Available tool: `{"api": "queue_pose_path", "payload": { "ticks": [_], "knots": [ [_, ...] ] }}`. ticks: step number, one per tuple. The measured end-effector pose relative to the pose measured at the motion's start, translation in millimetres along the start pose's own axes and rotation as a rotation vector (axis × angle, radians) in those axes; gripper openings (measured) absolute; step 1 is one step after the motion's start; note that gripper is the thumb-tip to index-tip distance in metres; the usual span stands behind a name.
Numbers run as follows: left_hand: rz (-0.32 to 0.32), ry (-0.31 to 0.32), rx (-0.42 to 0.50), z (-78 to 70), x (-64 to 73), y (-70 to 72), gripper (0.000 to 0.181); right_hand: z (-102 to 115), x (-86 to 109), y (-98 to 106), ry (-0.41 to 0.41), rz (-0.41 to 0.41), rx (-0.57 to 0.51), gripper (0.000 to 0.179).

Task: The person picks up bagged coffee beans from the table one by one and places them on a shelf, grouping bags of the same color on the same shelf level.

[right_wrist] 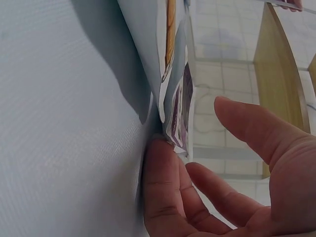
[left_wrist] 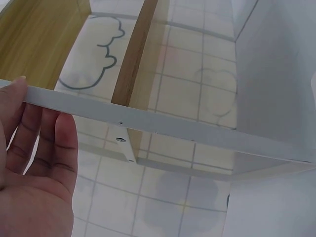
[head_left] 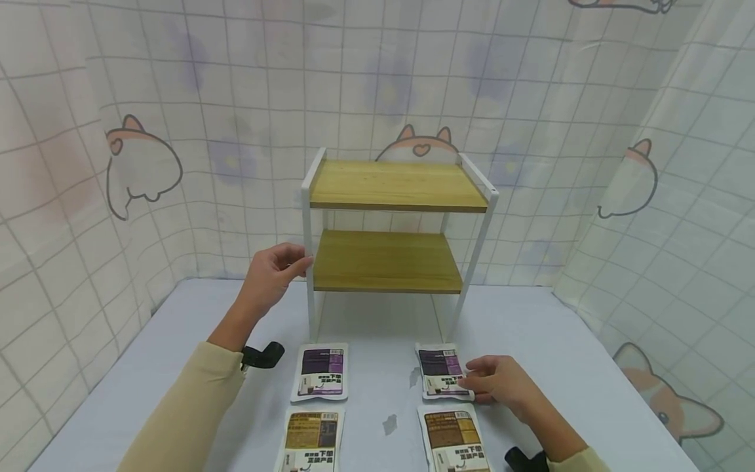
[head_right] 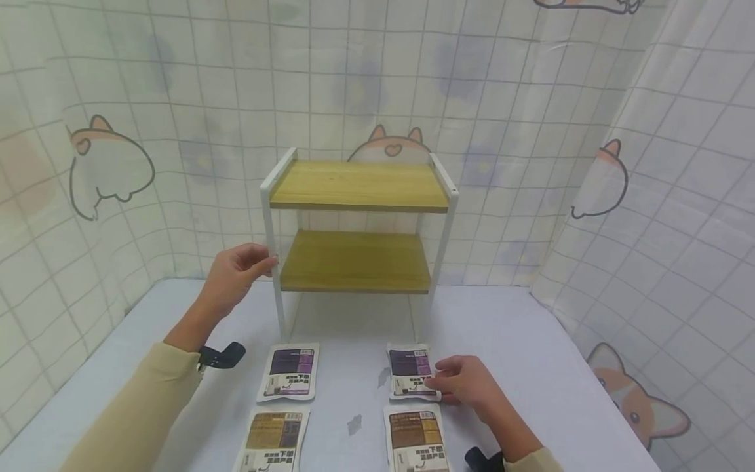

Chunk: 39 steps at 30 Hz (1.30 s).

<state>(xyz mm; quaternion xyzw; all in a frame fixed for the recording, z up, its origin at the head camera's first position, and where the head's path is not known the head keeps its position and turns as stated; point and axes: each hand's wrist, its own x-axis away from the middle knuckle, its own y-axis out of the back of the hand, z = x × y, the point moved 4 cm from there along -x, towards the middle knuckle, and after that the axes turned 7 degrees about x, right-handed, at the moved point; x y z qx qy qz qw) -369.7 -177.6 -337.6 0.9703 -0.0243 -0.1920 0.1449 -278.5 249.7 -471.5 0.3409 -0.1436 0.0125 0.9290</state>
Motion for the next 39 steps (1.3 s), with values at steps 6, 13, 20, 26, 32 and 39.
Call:
{"api": "queue_pose_path", "payload": {
  "ticks": [6,13,20,26,32,39],
  "knots": [
    [0.003,-0.017,0.038,-0.7,0.2,0.8,0.031,-2.7,-3.3,-1.5,-0.015,0.0,0.008,0.058],
    [0.004,-0.009,0.047,-0.2,-0.3,1.6,0.031,-1.8,-6.4,-3.4,-0.024,-0.003,0.048,0.049],
    [0.006,-0.005,0.051,1.8,-2.3,1.0,0.029,-0.8,-6.8,-3.8,-0.017,0.002,0.071,0.047],
    [0.008,-0.012,0.05,1.3,-3.1,0.9,0.029,0.6,-7.7,-4.9,-0.019,0.002,0.088,0.047],
    [0.012,-0.01,0.038,0.6,-2.5,0.6,0.029,4.5,-5.5,-5.9,-0.023,0.008,0.103,0.051],
    [0.016,-0.018,0.032,-0.3,-2.5,1.6,0.03,6.1,-7.1,-7.9,-0.028,-0.002,0.133,0.053]
  ]
}}
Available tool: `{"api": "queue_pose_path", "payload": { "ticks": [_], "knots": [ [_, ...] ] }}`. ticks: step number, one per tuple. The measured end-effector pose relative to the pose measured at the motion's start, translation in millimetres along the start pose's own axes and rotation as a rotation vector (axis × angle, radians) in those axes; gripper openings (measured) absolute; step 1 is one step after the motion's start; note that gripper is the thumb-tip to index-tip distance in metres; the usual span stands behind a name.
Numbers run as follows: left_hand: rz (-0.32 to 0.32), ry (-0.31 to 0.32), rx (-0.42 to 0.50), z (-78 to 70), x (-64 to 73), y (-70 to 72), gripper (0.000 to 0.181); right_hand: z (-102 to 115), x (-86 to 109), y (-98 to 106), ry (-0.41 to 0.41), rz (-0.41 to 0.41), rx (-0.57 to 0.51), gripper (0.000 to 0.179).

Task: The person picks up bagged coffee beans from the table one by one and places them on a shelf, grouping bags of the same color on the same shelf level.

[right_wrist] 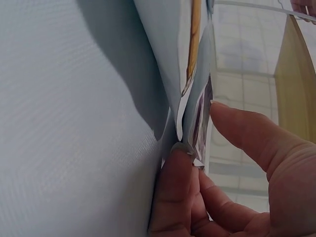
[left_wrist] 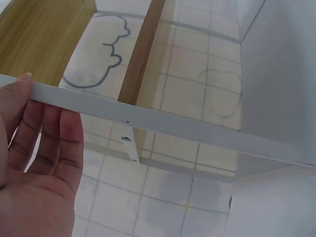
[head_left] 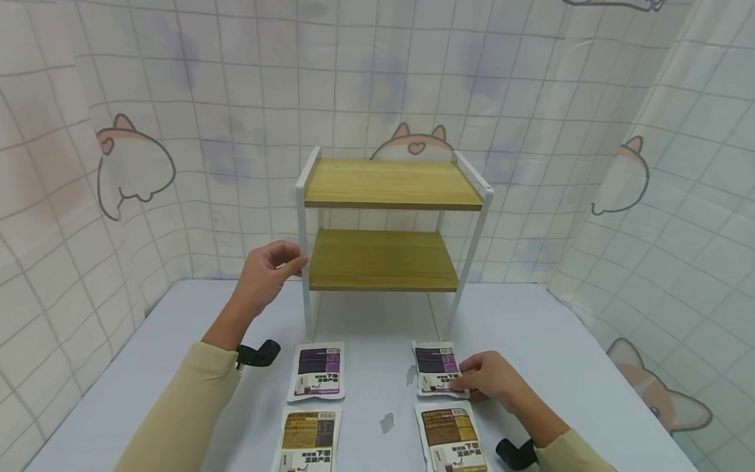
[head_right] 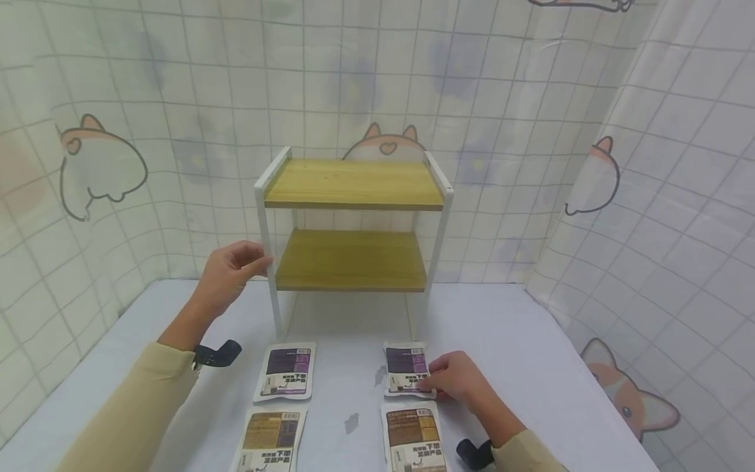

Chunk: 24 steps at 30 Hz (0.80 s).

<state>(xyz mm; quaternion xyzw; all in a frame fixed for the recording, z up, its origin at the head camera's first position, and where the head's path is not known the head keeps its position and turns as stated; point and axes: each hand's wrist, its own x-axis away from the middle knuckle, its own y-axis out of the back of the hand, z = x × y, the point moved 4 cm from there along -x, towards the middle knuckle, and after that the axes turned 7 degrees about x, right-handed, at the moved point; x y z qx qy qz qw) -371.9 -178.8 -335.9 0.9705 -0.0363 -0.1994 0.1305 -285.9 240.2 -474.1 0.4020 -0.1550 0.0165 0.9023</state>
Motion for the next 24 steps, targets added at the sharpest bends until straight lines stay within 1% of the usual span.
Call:
{"api": "queue_pose_path", "payload": {
  "ticks": [6,15,20,24],
  "knots": [
    [-0.005,0.002,-0.016,0.3,1.1,0.2,0.031,1.3,-2.5,-2.5,0.006,-0.002,0.014,0.053],
    [-0.01,-0.011,-0.011,-0.4,0.7,-0.6,0.031,1.8,-3.6,-3.9,0.032,-0.018,0.043,0.05],
    [-0.01,-0.013,-0.009,-0.1,0.5,-0.7,0.031,1.9,-4.1,-4.5,0.029,-0.016,0.041,0.049],
    [-0.011,-0.021,-0.011,0.1,0.6,-0.8,0.029,1.5,-3.8,-5.2,0.043,-0.023,0.038,0.048]
  ]
}}
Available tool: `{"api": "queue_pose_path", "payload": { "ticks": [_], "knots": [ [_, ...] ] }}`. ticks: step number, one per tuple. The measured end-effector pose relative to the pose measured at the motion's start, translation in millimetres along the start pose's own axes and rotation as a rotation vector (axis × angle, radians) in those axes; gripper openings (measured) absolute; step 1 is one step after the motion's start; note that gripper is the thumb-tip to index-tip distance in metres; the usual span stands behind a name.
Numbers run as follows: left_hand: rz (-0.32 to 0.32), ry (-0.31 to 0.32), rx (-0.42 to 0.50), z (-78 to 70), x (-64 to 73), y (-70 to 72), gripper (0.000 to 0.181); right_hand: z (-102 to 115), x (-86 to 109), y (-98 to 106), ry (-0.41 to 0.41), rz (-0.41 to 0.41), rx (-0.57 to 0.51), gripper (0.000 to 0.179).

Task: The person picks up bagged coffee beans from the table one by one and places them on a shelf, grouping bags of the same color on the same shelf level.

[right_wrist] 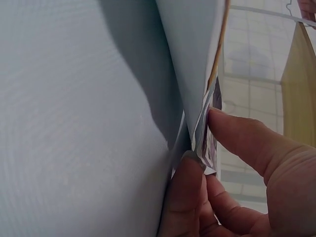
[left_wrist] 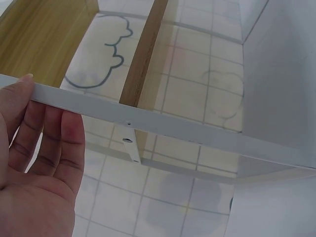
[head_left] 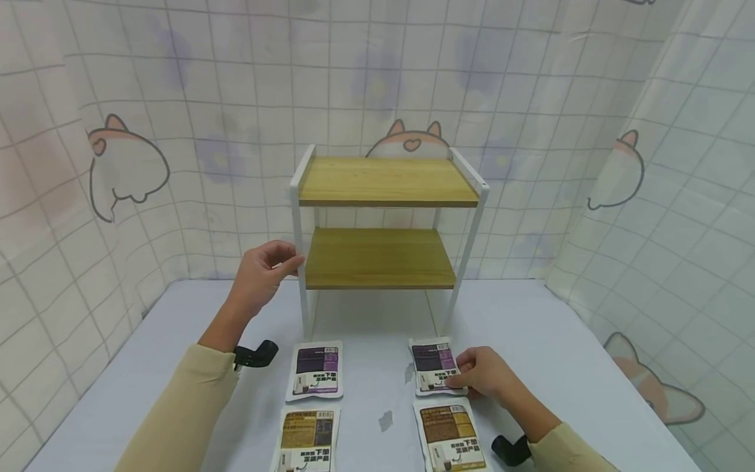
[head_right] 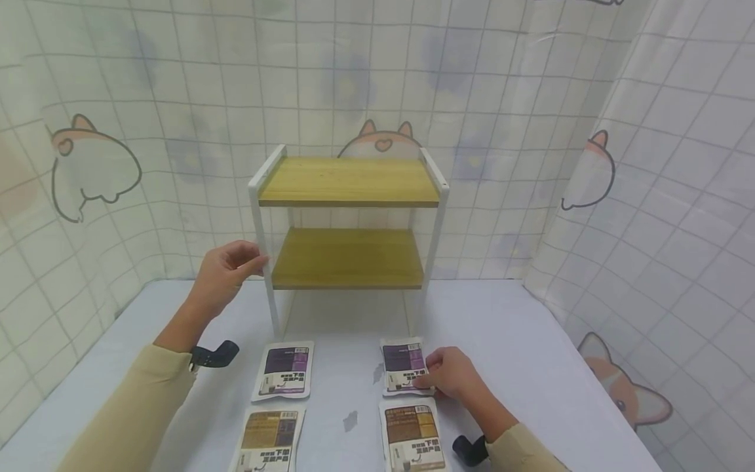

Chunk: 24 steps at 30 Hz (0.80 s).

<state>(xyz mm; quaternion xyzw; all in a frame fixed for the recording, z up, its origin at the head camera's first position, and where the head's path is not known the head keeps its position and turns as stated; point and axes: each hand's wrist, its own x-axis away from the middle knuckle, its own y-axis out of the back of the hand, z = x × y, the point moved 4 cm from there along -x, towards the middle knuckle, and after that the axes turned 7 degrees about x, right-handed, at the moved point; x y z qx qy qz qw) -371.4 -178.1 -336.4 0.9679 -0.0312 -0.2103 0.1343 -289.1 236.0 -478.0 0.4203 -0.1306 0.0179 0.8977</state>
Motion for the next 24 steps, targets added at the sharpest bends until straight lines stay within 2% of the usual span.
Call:
{"api": "queue_pose_path", "payload": {
  "ticks": [8,24],
  "knots": [
    [-0.011,0.0,0.005,-0.1,0.2,0.9,0.03,5.0,4.1,1.4,0.022,-0.016,-0.01,0.046],
    [-0.008,-0.002,0.025,0.1,1.4,0.2,0.03,6.8,5.5,1.6,-0.003,-0.016,-0.036,0.05]
  ]
}}
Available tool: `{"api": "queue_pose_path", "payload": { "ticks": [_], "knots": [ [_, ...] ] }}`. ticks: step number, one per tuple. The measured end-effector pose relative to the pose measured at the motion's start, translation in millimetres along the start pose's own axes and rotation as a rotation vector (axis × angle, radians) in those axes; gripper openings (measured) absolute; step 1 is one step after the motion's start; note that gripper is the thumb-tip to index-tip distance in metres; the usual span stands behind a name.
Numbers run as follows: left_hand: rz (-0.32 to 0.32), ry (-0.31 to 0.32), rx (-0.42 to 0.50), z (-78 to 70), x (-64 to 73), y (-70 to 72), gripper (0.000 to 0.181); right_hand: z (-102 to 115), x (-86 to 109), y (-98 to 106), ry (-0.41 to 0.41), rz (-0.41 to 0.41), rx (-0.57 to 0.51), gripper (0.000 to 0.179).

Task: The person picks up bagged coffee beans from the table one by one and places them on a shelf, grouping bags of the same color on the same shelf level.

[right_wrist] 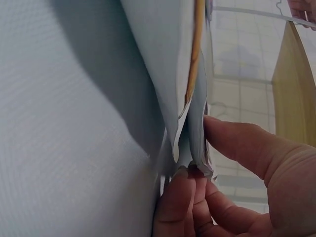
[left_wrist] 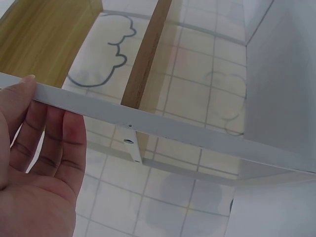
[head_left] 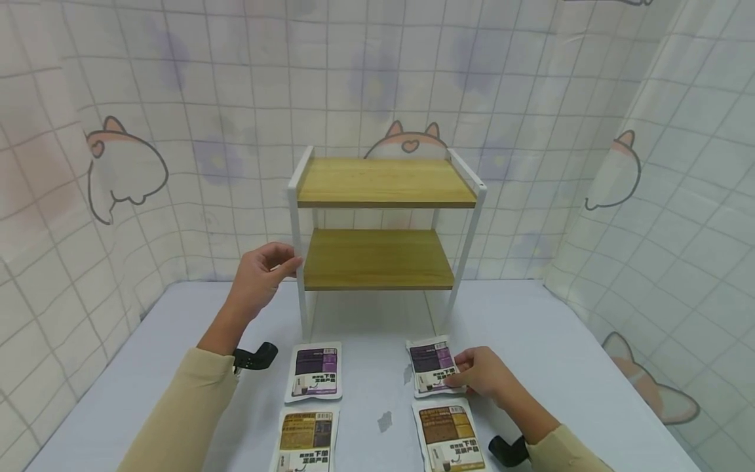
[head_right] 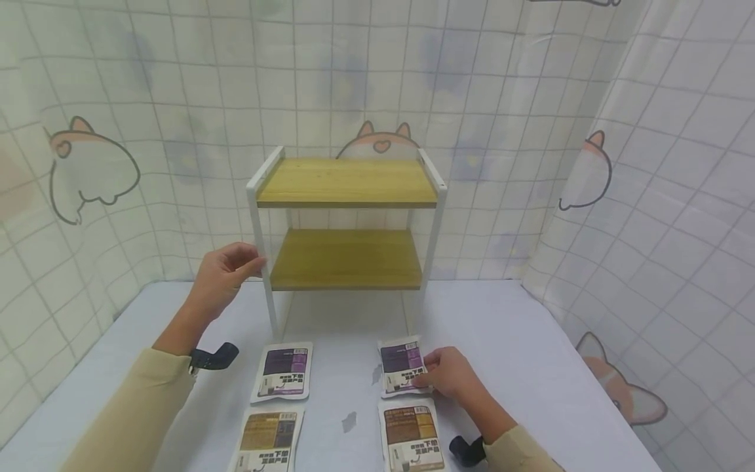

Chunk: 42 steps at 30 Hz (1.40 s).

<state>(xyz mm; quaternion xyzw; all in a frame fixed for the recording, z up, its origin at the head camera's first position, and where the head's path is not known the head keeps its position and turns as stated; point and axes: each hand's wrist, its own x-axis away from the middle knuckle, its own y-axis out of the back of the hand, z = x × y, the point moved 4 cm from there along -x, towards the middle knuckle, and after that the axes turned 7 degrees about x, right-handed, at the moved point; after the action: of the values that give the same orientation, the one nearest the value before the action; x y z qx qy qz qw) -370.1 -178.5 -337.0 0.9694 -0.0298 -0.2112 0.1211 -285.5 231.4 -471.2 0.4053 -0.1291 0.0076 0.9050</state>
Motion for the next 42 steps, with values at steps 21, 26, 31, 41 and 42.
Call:
{"api": "queue_pose_path", "payload": {
  "ticks": [21,26,31,41,42],
  "knots": [
    [-0.002,0.0,-0.026,1.9,-2.0,-0.6,0.034,-4.8,-3.9,-0.2,-0.008,0.003,-0.05,0.047],
    [-0.003,0.002,-0.028,1.9,-1.6,-0.2,0.033,-4.0,-3.7,0.1,-0.008,0.005,-0.061,0.049],
    [-0.002,0.006,-0.027,2.2,-1.6,0.0,0.028,-4.0,-4.4,-0.3,-0.007,0.008,-0.069,0.051],
    [0.015,0.01,-0.035,1.5,-2.2,0.5,0.028,-5.1,-4.9,0.0,0.006,0.002,-0.076,0.052],
    [0.016,0.008,-0.039,1.4,-2.3,0.7,0.028,-5.5,-5.3,0.0,0.011,0.003,-0.08,0.052]
  ]
}}
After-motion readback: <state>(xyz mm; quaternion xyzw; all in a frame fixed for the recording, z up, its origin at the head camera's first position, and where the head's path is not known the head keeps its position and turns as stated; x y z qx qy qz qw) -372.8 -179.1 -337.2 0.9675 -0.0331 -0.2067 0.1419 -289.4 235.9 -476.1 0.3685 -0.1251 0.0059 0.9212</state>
